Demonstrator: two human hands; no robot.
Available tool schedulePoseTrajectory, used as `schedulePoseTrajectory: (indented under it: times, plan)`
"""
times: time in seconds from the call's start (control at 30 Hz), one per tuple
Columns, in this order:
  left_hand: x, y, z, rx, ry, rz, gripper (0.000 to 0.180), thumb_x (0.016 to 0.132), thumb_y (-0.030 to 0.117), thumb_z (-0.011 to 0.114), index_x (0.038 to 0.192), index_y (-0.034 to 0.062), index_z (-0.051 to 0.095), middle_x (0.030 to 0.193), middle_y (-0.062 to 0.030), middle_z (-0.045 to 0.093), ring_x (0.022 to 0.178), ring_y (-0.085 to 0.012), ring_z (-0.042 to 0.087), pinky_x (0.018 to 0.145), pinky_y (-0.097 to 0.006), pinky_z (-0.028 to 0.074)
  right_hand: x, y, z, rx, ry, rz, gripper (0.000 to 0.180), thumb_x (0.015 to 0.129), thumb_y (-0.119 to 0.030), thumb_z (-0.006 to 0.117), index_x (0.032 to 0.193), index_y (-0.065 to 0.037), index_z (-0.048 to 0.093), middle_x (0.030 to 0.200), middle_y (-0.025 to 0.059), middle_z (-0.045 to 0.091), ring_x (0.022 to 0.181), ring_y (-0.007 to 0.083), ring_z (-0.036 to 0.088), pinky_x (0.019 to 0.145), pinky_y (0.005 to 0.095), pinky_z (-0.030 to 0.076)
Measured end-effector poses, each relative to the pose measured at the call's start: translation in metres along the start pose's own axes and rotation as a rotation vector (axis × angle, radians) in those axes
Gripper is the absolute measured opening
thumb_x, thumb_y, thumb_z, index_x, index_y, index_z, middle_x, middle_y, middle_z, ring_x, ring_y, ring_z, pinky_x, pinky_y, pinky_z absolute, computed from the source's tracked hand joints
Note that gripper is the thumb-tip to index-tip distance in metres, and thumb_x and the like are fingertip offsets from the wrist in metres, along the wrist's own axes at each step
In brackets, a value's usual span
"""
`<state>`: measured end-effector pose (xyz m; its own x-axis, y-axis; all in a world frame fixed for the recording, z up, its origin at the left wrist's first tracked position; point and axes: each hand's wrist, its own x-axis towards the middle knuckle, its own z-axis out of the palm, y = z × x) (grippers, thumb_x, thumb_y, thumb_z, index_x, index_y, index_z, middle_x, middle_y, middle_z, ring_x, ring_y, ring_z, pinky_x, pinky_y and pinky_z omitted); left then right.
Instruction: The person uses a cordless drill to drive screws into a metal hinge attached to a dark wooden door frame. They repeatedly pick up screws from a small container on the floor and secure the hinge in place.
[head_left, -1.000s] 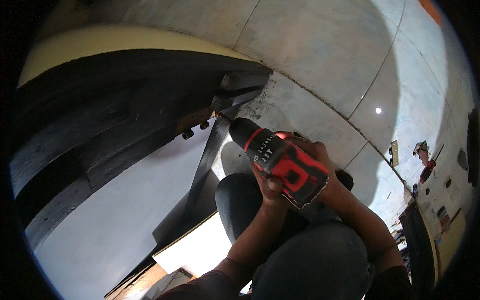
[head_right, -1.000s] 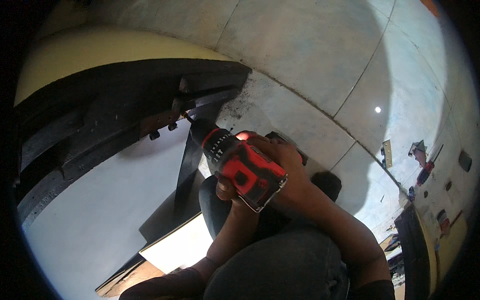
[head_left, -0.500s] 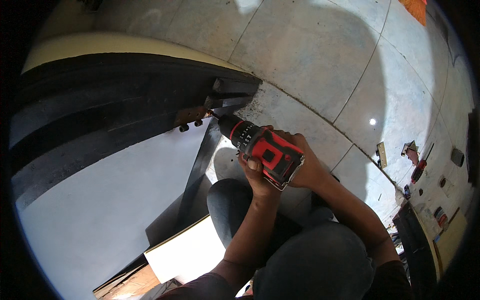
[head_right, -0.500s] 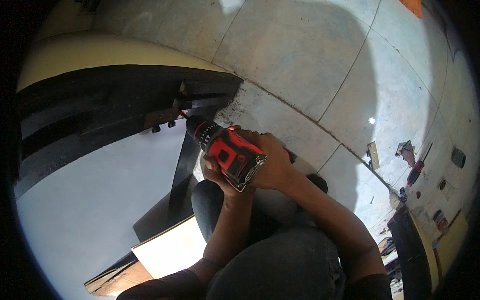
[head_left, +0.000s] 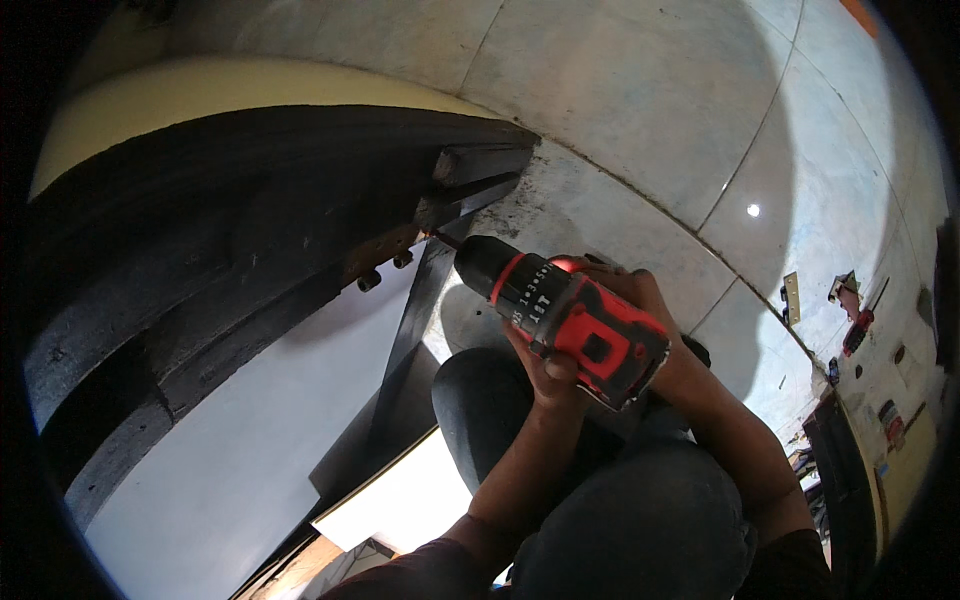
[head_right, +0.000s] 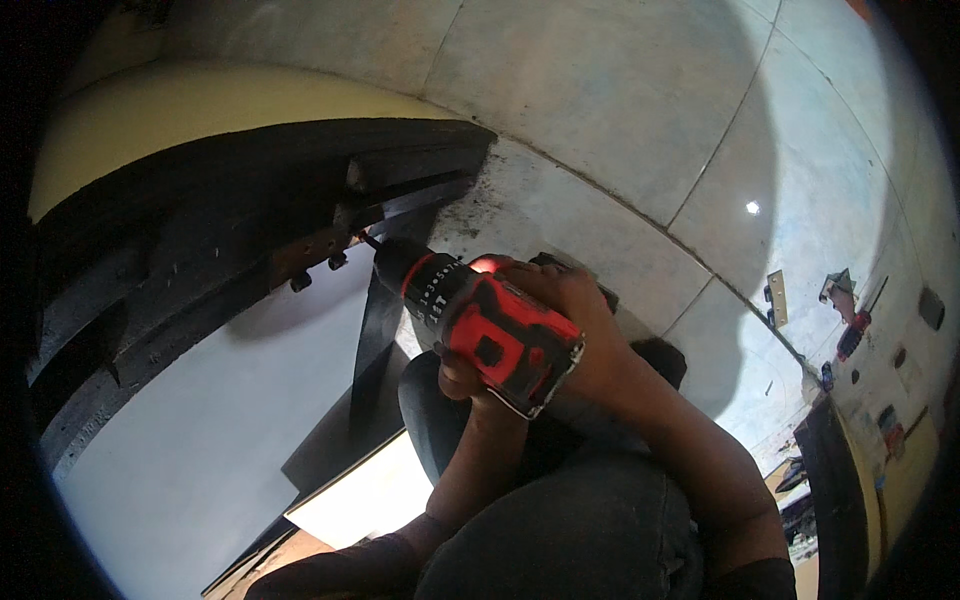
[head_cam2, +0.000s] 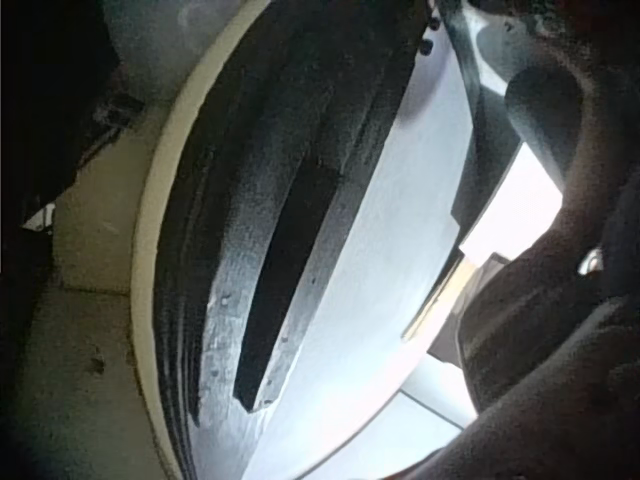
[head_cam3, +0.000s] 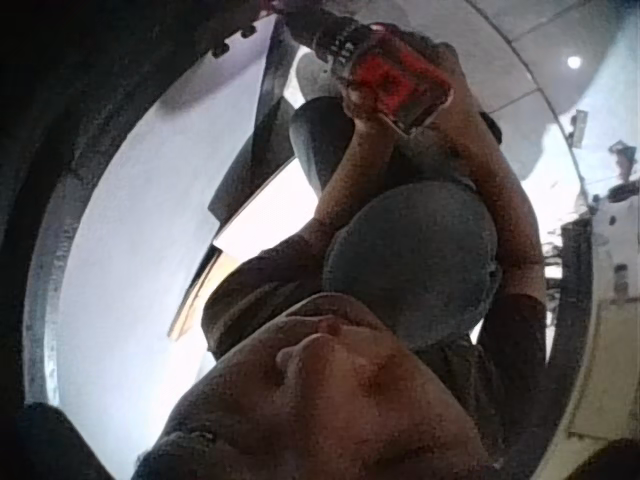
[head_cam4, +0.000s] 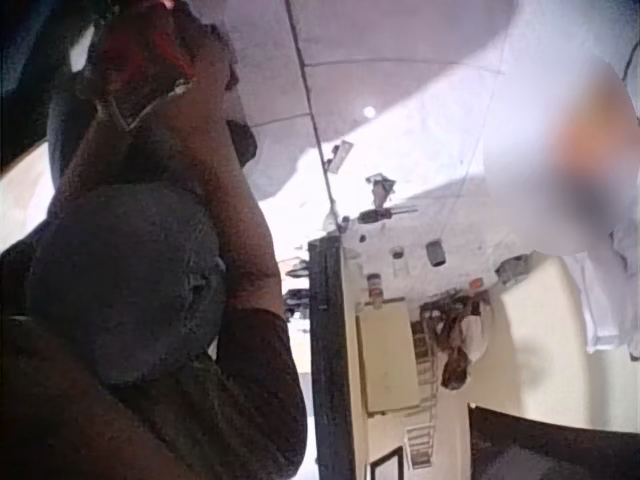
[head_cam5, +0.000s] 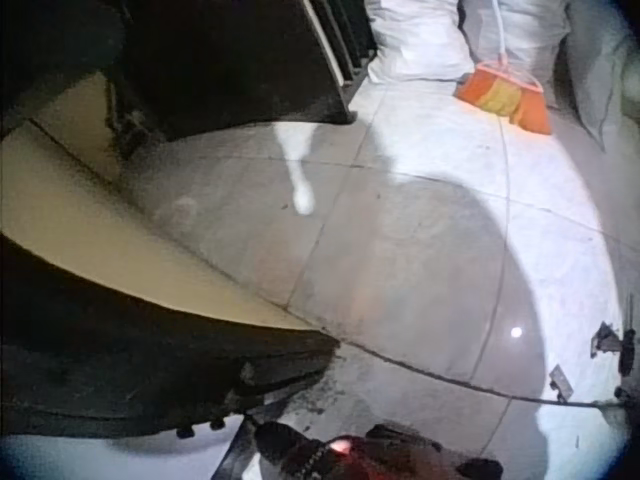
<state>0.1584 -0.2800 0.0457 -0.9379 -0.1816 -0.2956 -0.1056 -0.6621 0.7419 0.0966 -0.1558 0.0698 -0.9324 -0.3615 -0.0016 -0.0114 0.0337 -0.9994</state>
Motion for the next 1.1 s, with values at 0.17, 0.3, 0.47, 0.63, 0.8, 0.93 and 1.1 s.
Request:
schedulePoseTrajectory:
  times: [0.17,0.3,0.47,0.63,0.8,0.93,1.1]
  plan:
    - [0.007,0.003,0.004,0.050,-0.019,0.037,0.093,0.077,0.063,0.071,0.137,-0.0042,0.048,0.124,-0.0201,0.062,0.112,-0.0334,0.064,0.096,-0.044,0.054,-0.002,-0.002,-0.007,-0.084,-0.112,0.006,0.068,0.069,-0.029,0.088,0.126,-0.004,0.060,0.125,0.0168,0.064,0.118,0.0302,0.062,0.098,0.0390,0.048]
    - [0.010,0.008,0.013,0.062,0.034,0.057,0.091,0.078,0.062,0.070,0.135,-0.0058,0.050,0.121,-0.0201,0.064,0.106,-0.0333,0.067,0.093,-0.043,0.057,0.003,-0.001,-0.006,0.105,-0.236,0.237,0.071,0.065,-0.035,0.090,0.125,-0.008,0.062,0.129,0.0146,0.062,0.124,0.0285,0.057,0.101,0.0370,0.041]
    - [0.006,0.009,0.022,0.051,0.109,0.018,0.092,0.068,0.062,0.082,0.126,-0.0039,0.056,0.110,-0.0135,0.067,0.098,-0.0252,0.069,0.087,-0.037,0.058,-0.006,-0.004,-0.005,-0.097,-0.211,0.155,0.072,0.066,-0.039,0.089,0.126,-0.010,0.062,0.132,0.0121,0.061,0.117,0.0272,0.059,0.094,0.0360,0.040]
    - [0.001,0.006,0.008,0.059,0.071,0.023,0.092,0.078,0.067,0.068,0.135,-0.0032,0.051,0.120,-0.0185,0.064,0.108,-0.0315,0.065,0.093,-0.043,0.056,-0.004,0.000,-0.004,-0.125,-0.206,0.148,0.070,0.069,-0.040,0.087,0.127,-0.010,0.061,0.133,0.0121,0.060,0.119,0.0288,0.058,0.096,0.0368,0.040]
    - [-0.002,-0.004,-0.010,0.056,0.049,0.028,0.095,0.077,0.070,0.067,0.137,-0.0008,0.049,0.125,-0.0186,0.062,0.114,-0.0334,0.063,0.100,-0.046,0.051,0.001,0.002,-0.004,-0.031,-0.115,0.045,0.056,0.069,-0.035,0.081,0.114,-0.006,0.065,0.109,0.0147,0.067,0.100,0.0329,0.065,0.087,0.0390,0.050]
    - [-0.004,-0.010,-0.016,-0.008,0.027,0.001,0.099,0.074,0.071,0.070,0.138,-0.0006,0.048,0.130,-0.0197,0.059,0.117,-0.0349,0.061,0.105,-0.048,0.048,-0.002,0.003,-0.002,-0.073,-0.064,-0.066,0.065,0.069,-0.035,0.085,0.123,-0.006,0.062,0.124,0.0154,0.062,0.112,0.0334,0.063,0.093,0.0382,0.050]
    - [0.003,-0.011,-0.019,-0.023,0.033,0.029,0.092,0.076,0.065,0.072,0.137,0.0000,0.050,0.127,-0.0190,0.061,0.116,-0.0348,0.061,0.104,-0.048,0.048,0.001,0.012,-0.003,-0.046,-0.134,0.013,0.065,0.069,-0.033,0.087,0.122,-0.005,0.062,0.124,0.0161,0.063,0.111,0.0323,0.065,0.093,0.0384,0.052]
